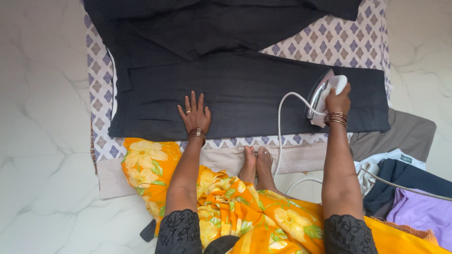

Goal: The person irons a pair of black trousers laid out on a patterned mat on the floor. They use a white electric iron to smooth the fabric, repeatedly moving the iron back and forth along the legs and adjusting the trousers with their hands.

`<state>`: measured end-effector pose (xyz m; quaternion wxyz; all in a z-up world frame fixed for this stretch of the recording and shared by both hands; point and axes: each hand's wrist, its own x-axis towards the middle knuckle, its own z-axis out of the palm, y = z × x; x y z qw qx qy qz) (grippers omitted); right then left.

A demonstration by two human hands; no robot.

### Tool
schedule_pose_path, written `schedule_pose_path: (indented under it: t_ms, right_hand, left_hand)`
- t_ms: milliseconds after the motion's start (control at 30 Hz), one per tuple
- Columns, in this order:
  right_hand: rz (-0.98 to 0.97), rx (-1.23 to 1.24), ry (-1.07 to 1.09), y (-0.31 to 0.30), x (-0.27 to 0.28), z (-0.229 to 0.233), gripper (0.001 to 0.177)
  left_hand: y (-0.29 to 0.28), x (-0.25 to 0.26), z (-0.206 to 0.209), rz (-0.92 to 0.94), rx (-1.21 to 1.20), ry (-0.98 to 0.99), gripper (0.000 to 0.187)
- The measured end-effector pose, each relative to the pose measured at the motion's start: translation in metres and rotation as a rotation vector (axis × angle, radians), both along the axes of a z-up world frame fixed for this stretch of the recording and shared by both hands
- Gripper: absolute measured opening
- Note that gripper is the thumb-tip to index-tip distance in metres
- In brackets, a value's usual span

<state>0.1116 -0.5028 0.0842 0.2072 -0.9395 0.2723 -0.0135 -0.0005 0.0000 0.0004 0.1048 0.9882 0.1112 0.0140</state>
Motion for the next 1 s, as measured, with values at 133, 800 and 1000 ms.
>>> schedule_pose_path:
  t_ms: [133,800,1000]
  right_hand:
    - [-0.055,-0.016,-0.066,-0.047,-0.008,-0.006,0.054]
    - [-0.065,-0.091,-0.194,-0.11,0.03,-0.031,0.043]
    - [-0.064,-0.094,-0.195,-0.126,0.045,-0.045,0.044]
  left_hand:
    - [0.0,0.0,0.003,-0.002,0.005,-0.002,0.06]
    - [-0.001,0.0,0.008,0.005,0.011,0.025,0.059]
    - [-0.002,0.001,0.008,-0.006,0.035,0.036,0.06]
